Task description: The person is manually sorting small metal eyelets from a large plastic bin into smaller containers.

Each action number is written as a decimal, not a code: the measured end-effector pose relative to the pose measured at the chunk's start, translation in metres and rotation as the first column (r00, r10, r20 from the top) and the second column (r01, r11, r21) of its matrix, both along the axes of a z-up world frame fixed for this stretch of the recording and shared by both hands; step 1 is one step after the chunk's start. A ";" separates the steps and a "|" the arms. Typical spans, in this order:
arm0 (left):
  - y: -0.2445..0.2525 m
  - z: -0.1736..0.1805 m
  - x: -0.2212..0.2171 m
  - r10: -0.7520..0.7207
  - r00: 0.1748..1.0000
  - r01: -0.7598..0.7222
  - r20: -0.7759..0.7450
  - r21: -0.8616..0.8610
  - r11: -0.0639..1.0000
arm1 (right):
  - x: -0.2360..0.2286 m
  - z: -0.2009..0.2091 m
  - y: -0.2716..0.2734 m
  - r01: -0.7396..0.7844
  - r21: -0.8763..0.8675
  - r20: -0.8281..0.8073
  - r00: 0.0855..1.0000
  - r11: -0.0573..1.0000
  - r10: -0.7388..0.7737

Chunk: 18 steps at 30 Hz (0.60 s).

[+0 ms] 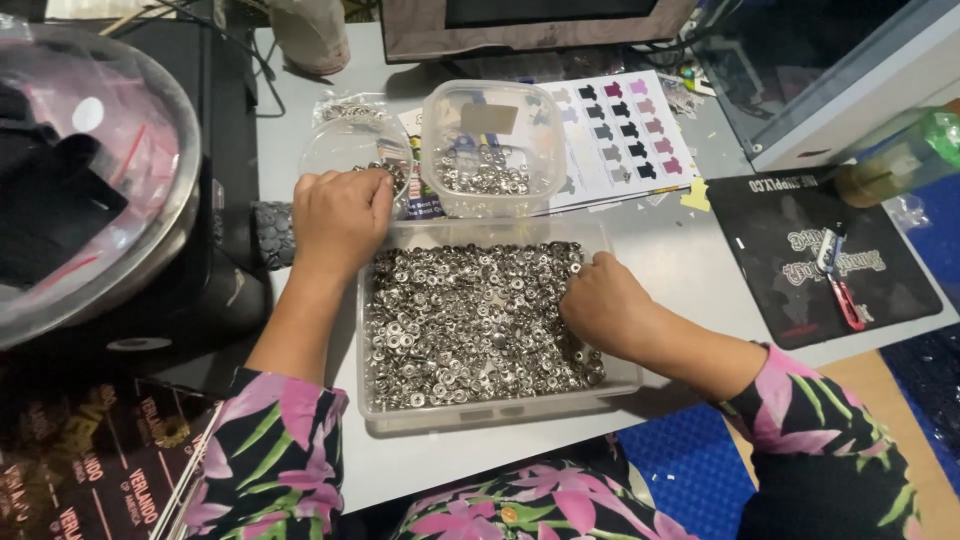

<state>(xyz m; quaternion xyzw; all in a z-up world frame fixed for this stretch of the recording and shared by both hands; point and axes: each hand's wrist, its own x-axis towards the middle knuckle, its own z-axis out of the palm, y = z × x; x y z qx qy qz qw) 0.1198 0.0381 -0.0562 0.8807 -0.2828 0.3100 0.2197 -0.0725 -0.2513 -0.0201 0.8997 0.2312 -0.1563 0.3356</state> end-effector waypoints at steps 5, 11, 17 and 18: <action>-0.002 -0.001 0.002 -0.004 1.000 0.004 -0.016 -0.018 1.000 | 0.000 0.000 0.005 0.024 -0.014 -0.043 0.999 1.000 -0.024; -0.005 0.018 -0.009 -0.065 0.996 0.068 0.053 -0.058 0.996 | 0.001 -0.011 -0.007 0.009 0.013 -0.060 0.998 1.000 -0.008; -0.032 0.076 -0.076 -0.478 0.794 0.416 -0.375 -0.238 0.878 | 0.010 0.054 0.004 -0.016 0.366 0.049 0.999 0.930 -0.002; -0.034 0.097 -0.097 -0.593 0.536 0.474 -0.601 -0.367 0.800 | 0.014 0.058 0.003 -0.149 0.536 0.175 0.983 0.831 0.063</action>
